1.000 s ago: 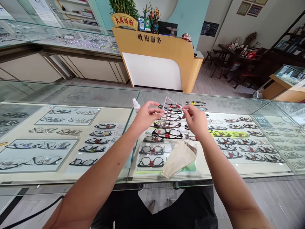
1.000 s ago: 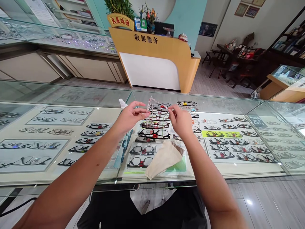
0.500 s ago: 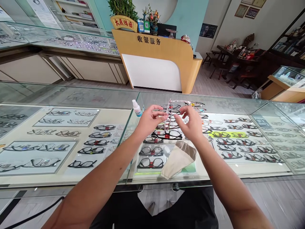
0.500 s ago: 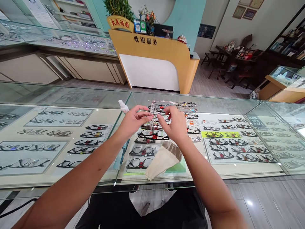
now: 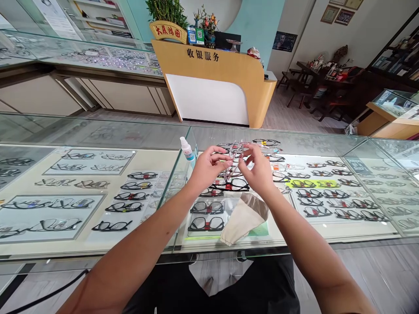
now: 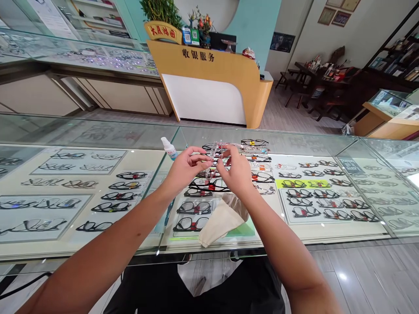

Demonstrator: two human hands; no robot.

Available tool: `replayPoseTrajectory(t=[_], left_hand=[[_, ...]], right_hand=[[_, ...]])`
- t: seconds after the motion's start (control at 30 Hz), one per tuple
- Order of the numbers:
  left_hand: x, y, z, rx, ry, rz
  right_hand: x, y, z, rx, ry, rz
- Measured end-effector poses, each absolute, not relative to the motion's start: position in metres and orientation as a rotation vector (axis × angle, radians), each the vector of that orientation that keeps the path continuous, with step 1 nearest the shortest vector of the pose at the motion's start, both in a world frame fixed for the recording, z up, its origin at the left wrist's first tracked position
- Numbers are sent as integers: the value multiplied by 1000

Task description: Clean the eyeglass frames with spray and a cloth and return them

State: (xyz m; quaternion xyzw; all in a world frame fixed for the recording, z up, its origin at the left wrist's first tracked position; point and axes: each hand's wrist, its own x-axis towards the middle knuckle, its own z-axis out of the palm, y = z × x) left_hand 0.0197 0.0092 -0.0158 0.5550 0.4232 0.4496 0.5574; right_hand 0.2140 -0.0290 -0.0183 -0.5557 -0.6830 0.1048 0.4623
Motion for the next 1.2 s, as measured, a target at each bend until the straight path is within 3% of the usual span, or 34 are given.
replayPoseTrajectory(t=[1.0, 1.2], left_hand=[[-4, 28, -3, 1045, 1017, 1237], [1, 20, -1, 1169, 1017, 1268]], right_hand=[[242, -6, -29, -1380, -1206, 410], [235, -25, -10, -1418, -1430, -100]])
